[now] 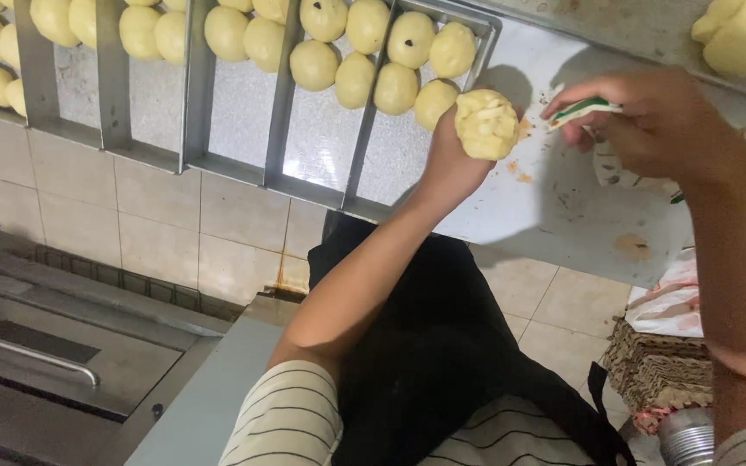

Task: Stuffing pre-portioned dough balls with shredded cheese and arranging them in metal baking trays

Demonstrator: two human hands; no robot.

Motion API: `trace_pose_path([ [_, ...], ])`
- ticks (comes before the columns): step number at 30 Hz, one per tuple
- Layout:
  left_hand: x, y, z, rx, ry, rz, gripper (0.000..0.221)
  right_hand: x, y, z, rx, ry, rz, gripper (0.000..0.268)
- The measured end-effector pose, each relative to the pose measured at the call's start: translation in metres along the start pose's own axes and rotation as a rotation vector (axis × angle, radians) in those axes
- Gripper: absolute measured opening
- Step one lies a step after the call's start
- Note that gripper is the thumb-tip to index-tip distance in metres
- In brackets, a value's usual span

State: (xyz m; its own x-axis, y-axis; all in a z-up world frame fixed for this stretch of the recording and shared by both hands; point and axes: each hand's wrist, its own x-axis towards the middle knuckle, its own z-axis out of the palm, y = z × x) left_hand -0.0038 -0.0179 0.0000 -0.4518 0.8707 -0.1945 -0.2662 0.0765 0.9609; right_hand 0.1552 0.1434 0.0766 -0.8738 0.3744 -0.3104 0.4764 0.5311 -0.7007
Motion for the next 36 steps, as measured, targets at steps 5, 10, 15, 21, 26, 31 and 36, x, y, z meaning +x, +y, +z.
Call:
trace_pose_path([
  [5, 0.0, -0.008, 0.005, -0.008, 0.017, -0.005, 0.009, -0.011, 0.039, 0.018, 0.104, 0.222, -0.186, 0.01],
  [10, 0.002, -0.008, 0.012, -0.021, -0.016, 0.028, 0.008, -0.01, 0.053, 0.023, -0.058, 0.278, -0.309, 0.034],
  [15, 0.003, 0.0, 0.016, 0.062, 0.0, 0.01, 0.004, -0.008, 0.023, 0.017, -0.102, 0.166, -0.223, 0.025],
  [21, 0.005, 0.0, 0.021, 0.031, 0.004, 0.038, 0.008, -0.006, 0.037, 0.023, -0.111, 0.203, -0.281, 0.018],
  [26, 0.006, 0.003, 0.023, 0.011, 0.01, 0.059, 0.012, -0.007, 0.021, 0.022, -0.093, 0.235, -0.342, 0.013],
  [31, 0.01, 0.014, 0.028, -0.011, 0.009, 0.083, 0.016, -0.007, 0.02, 0.031, -0.166, 0.333, -0.366, 0.009],
  [36, 0.011, 0.033, 0.031, 0.056, 0.07, -0.063, 0.039, -0.014, 0.033, 0.038, 0.008, 0.433, -0.287, 0.009],
])
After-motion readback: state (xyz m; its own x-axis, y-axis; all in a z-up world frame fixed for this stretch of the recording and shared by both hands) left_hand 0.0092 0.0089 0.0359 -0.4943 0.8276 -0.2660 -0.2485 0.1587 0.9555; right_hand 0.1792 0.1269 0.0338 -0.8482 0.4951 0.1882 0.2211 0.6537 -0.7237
